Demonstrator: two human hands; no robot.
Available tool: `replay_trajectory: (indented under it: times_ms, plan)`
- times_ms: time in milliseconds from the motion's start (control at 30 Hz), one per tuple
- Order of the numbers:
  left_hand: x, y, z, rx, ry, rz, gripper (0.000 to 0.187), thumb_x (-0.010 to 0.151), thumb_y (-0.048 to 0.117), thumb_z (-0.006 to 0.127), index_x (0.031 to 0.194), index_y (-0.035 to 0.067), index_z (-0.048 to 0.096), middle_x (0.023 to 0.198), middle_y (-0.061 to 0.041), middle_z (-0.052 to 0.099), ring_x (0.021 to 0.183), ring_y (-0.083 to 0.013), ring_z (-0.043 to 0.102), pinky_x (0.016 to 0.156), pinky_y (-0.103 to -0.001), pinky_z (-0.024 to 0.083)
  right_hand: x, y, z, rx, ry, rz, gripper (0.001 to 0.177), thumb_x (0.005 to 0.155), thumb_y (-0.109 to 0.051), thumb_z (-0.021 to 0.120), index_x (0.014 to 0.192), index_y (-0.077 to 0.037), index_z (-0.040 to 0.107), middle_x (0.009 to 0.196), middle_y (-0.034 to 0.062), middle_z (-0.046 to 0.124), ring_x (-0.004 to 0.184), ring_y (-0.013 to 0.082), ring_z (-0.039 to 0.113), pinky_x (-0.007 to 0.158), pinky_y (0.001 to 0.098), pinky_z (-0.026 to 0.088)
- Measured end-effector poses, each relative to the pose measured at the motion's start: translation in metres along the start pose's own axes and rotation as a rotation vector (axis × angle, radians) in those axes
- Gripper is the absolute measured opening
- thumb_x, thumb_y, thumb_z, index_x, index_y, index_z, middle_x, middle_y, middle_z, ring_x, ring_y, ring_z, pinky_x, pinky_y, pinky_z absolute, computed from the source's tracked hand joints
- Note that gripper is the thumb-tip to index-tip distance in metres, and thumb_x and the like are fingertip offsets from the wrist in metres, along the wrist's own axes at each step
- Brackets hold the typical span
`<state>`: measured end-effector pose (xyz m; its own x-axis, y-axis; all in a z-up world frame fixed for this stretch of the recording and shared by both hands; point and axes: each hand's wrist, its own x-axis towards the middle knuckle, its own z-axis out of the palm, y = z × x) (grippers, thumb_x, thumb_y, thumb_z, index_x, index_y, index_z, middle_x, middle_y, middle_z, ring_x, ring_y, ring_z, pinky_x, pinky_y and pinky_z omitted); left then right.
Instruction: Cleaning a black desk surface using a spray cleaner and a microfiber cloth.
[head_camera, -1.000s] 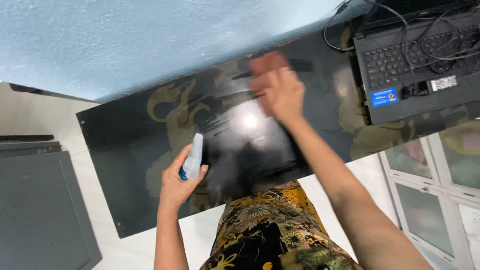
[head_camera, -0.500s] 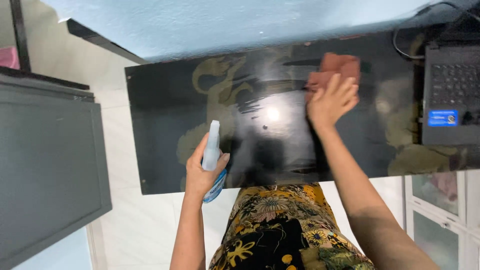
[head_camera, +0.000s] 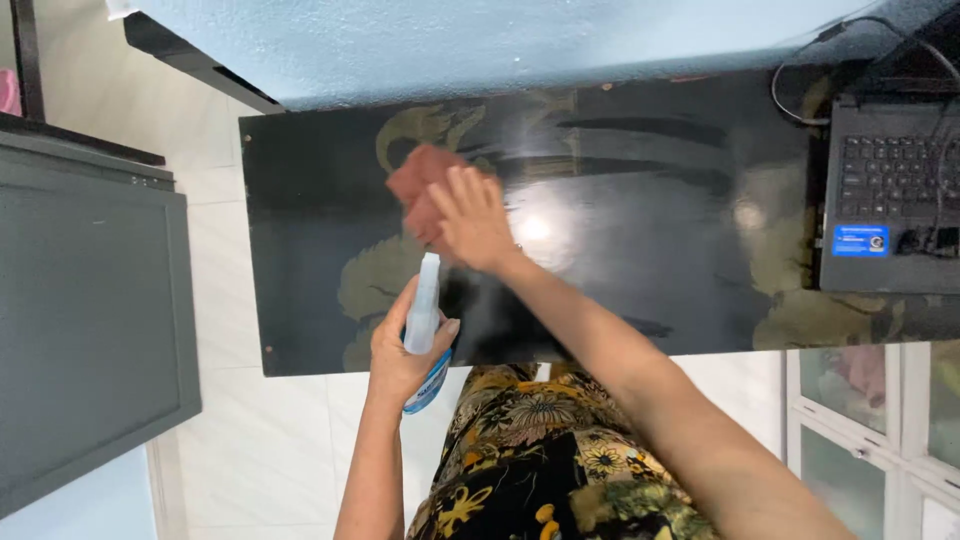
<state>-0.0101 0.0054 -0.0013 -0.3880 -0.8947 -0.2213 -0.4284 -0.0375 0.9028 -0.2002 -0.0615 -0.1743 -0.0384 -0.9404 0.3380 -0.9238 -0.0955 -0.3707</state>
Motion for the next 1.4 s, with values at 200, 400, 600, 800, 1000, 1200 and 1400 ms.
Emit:
replay_trajectory:
  times_ms: [200,400,600,800,1000,1200,1400]
  plan:
    - [-0.001,0.015,0.026,0.086,-0.031,-0.03,0.075,0.079,0.012,0.084,0.149,0.015,0.055,0.09,-0.002,0.074,0.085,-0.0118,0.071,0.081,-0.031,0.056,-0.079,0.108,-0.112,-0.106,-0.028,0.212,0.064,0.098,-0.033,0.062,0.154,-0.008,0.046,0.157,0.0259,0.038,0.146,0.0452,0.034,0.115,0.0585,0.029]
    - [-0.022,0.005,0.051,0.016,0.085,0.07,0.071,0.084,0.013,0.084,0.149,0.011,0.055,0.09,-0.002,0.073,0.083,-0.0111,0.067,0.079,-0.031,0.055,-0.218,0.205,-0.139,-0.328,0.01,0.377,0.061,0.115,-0.033,0.054,0.168,-0.009,0.038,0.171,0.0294,0.028,0.157,0.0485,0.026,0.125,0.0602,0.024]
    - [-0.054,0.019,0.062,-0.173,0.117,-0.03,0.07,0.086,0.013,0.081,0.15,0.007,0.056,0.086,-0.002,0.068,0.081,-0.0094,0.063,0.076,-0.029,0.053,-0.246,0.151,-0.121,-0.322,-0.055,0.444,0.064,0.105,-0.031,0.057,0.164,-0.013,0.042,0.166,0.0335,0.026,0.152,0.054,0.023,0.118,0.0683,0.02]
    - [-0.075,-0.018,0.079,-0.155,0.247,0.045,0.071,0.083,0.014,0.083,0.148,0.005,0.054,0.087,-0.001,0.071,0.08,-0.0084,0.065,0.077,-0.028,0.055,-0.129,0.063,-0.107,-0.058,-0.243,0.119,0.064,0.097,-0.032,0.061,0.156,-0.016,0.044,0.163,0.027,0.029,0.151,0.0499,0.022,0.119,0.0642,0.018]
    - [-0.092,-0.036,0.092,-0.246,0.248,-0.056,0.073,0.084,0.016,0.082,0.15,0.008,0.053,0.089,-0.002,0.071,0.081,-0.0091,0.066,0.076,-0.029,0.056,-0.019,0.051,-0.032,-0.036,-0.189,-0.041,0.063,0.101,-0.038,0.057,0.159,-0.018,0.041,0.165,0.027,0.025,0.151,0.0511,0.018,0.118,0.0649,0.013]
    - [-0.097,-0.011,0.087,-0.218,0.193,-0.089,0.077,0.084,0.02,0.082,0.154,0.012,0.049,0.093,-0.003,0.076,0.089,-0.0124,0.073,0.083,-0.033,0.057,-0.107,0.043,-0.079,-0.036,-0.181,-0.166,0.063,0.102,-0.038,0.055,0.16,-0.016,0.041,0.166,0.024,0.027,0.154,0.0457,0.021,0.123,0.061,0.015]
    - [-0.093,-0.032,0.075,-0.186,0.168,-0.15,0.082,0.083,0.025,0.083,0.155,0.013,0.046,0.096,-0.005,0.075,0.09,-0.0134,0.072,0.081,-0.035,0.058,-0.217,0.049,-0.126,-0.078,-0.434,-0.139,0.065,0.098,-0.041,0.052,0.156,-0.016,0.037,0.164,0.0252,0.023,0.151,0.0477,0.018,0.118,0.0628,0.013]
